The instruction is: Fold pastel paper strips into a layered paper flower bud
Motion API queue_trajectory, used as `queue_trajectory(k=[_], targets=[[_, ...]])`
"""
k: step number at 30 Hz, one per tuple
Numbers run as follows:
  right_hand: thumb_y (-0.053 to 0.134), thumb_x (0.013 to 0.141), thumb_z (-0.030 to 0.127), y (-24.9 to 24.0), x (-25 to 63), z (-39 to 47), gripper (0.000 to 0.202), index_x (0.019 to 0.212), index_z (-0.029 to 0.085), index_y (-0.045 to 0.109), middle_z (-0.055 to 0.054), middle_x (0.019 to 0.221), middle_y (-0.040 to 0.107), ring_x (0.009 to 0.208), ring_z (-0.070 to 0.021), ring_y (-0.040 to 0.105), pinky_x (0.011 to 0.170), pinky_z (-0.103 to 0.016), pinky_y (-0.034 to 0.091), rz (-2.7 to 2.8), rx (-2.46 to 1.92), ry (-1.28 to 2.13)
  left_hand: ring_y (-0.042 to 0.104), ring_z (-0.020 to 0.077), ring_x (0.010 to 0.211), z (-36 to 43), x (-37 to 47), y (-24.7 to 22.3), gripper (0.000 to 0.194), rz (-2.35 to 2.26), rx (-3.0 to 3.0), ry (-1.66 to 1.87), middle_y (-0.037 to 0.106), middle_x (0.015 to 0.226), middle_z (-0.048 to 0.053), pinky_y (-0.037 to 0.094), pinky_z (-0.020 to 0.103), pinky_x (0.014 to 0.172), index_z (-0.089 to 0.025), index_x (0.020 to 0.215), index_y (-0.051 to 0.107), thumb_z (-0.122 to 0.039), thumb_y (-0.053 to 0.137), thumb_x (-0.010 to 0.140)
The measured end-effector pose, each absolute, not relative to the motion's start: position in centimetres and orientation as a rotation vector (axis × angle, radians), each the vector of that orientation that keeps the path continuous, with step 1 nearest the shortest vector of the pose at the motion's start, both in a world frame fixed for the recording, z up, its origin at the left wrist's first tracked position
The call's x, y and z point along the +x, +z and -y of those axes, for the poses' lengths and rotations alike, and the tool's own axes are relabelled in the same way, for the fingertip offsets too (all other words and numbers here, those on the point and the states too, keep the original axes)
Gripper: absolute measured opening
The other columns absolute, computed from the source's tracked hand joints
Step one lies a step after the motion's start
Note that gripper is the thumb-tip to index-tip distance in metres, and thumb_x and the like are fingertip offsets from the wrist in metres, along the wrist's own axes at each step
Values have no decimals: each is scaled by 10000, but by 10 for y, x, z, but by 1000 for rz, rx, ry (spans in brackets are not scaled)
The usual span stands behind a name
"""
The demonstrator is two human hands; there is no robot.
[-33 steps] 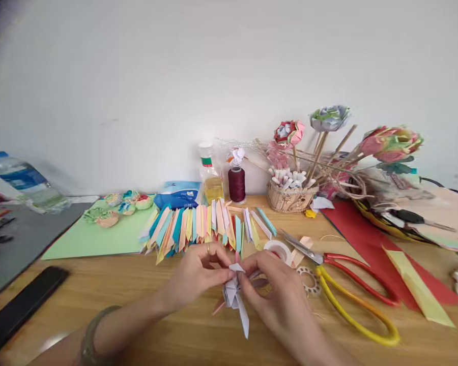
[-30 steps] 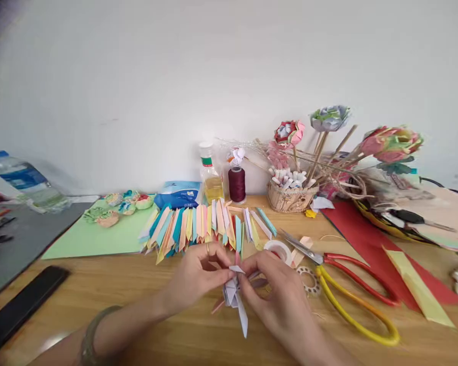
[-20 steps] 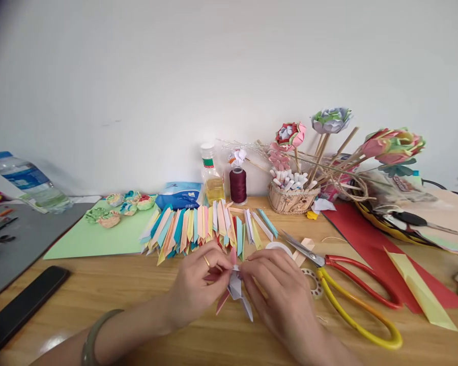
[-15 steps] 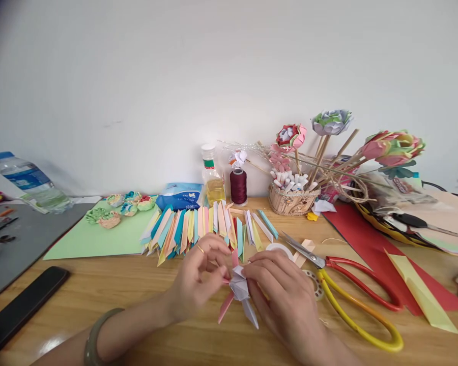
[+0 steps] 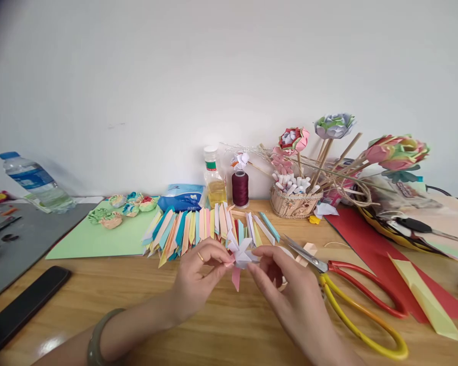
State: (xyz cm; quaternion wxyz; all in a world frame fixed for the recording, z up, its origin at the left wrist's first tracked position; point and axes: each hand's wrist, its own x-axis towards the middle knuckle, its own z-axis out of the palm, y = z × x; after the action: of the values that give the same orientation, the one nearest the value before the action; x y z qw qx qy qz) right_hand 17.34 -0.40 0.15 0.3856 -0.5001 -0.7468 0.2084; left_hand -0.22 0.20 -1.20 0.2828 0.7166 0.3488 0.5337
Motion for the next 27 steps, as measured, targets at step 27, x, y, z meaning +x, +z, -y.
queue_trajectory(k=[27], targets=[[446, 832, 377, 1, 177, -1, 231, 694, 198, 494, 13, 635, 499, 604, -134, 474, 538, -240, 401, 1848, -1286, 961, 514, 142, 760, -2, -3, -25, 90, -847, 2084, 1393, 513, 802, 52, 446, 296, 676, -179, 843, 441, -100, 413, 808]])
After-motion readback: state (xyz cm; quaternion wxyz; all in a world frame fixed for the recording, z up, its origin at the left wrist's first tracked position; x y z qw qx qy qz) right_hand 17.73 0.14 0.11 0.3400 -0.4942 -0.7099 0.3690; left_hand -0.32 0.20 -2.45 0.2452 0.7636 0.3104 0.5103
